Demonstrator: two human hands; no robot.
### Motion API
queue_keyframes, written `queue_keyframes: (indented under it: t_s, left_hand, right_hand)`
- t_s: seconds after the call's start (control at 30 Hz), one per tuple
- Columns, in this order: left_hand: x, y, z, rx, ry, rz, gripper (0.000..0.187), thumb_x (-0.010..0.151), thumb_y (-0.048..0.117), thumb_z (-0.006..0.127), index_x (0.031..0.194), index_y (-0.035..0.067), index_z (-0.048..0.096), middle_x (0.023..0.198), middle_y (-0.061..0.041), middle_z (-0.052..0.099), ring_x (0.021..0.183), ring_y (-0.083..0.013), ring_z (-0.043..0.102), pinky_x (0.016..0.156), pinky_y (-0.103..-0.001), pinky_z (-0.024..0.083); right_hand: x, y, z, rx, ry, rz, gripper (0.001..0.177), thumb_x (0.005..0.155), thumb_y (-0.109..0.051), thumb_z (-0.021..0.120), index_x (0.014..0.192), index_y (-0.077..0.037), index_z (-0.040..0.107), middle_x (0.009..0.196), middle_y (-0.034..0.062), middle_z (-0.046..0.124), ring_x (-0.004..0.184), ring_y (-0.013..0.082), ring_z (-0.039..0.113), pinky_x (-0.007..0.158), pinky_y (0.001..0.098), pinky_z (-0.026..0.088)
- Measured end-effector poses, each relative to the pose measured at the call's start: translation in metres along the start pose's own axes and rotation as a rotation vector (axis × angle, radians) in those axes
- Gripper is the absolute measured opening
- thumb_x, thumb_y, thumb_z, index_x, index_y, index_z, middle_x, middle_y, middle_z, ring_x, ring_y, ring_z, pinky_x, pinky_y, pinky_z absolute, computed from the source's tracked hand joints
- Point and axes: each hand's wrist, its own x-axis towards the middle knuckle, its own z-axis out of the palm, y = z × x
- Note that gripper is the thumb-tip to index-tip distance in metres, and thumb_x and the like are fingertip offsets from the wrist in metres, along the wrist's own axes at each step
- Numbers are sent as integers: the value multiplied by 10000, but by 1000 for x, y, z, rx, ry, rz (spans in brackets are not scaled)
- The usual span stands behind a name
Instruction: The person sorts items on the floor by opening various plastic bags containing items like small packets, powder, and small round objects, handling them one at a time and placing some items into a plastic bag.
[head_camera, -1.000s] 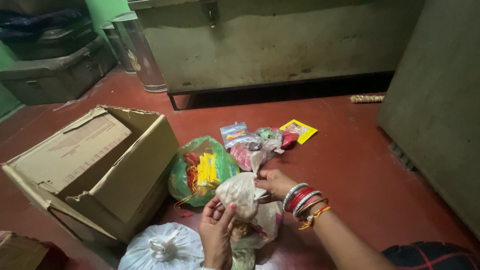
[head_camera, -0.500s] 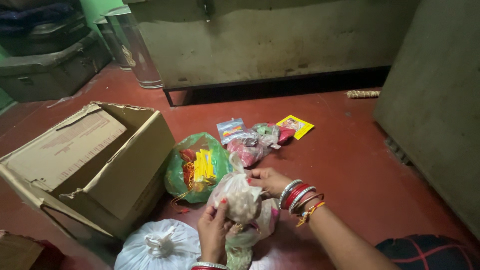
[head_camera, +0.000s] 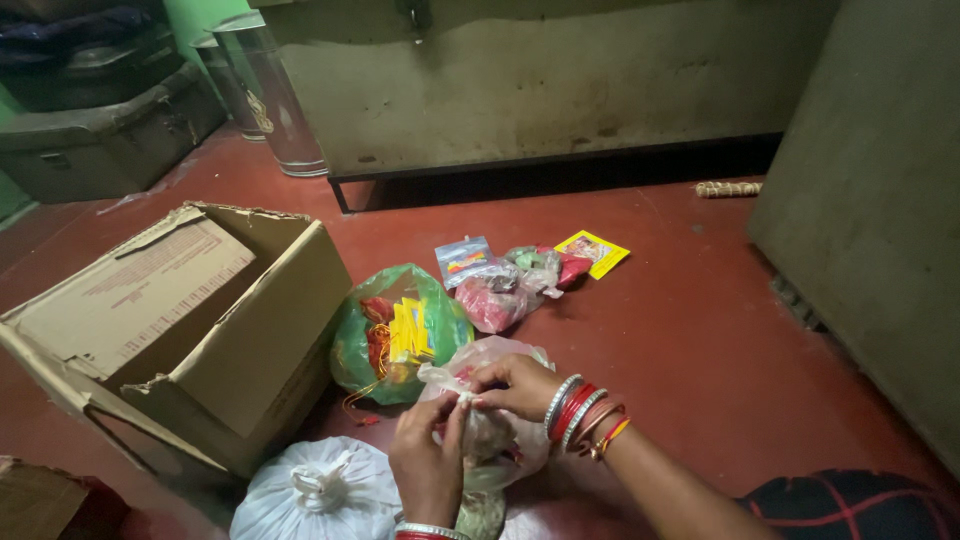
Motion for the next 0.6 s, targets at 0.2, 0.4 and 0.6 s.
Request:
queue_keyframes:
  t_s: [0.2,0.4,0.6]
  left_hand:
    - [0,-4,-2,258,-18,256,144,801,177,753,899,72,749,802,-97,699,786,-303,651,736,-436,512]
    - [4,-17,2,228,0,148,171,799,211,753,912,84,766,800,-115,709,794,-314,666,745,-442,524]
    - [4,-23,-7,179,40,180,211,885,235,715,972,42,722,898,-156,701,850,-340,664,769,-452,526]
  right_hand:
    - [-3,-4,0,-53,-84,-27,185,896,-193,748,968,-23,732,909,86,717,867,150,676,836,328,544]
    - [-2,-20,8,-70,-21,19,217,898,-260,751,983,-61,754,865,64,740,838,140,697,798,328,551]
    - [-8,-69,20,-66,324,-160,270,882,-277,749,1075,-95,697,946,50,725,905,161,724,812,328,576]
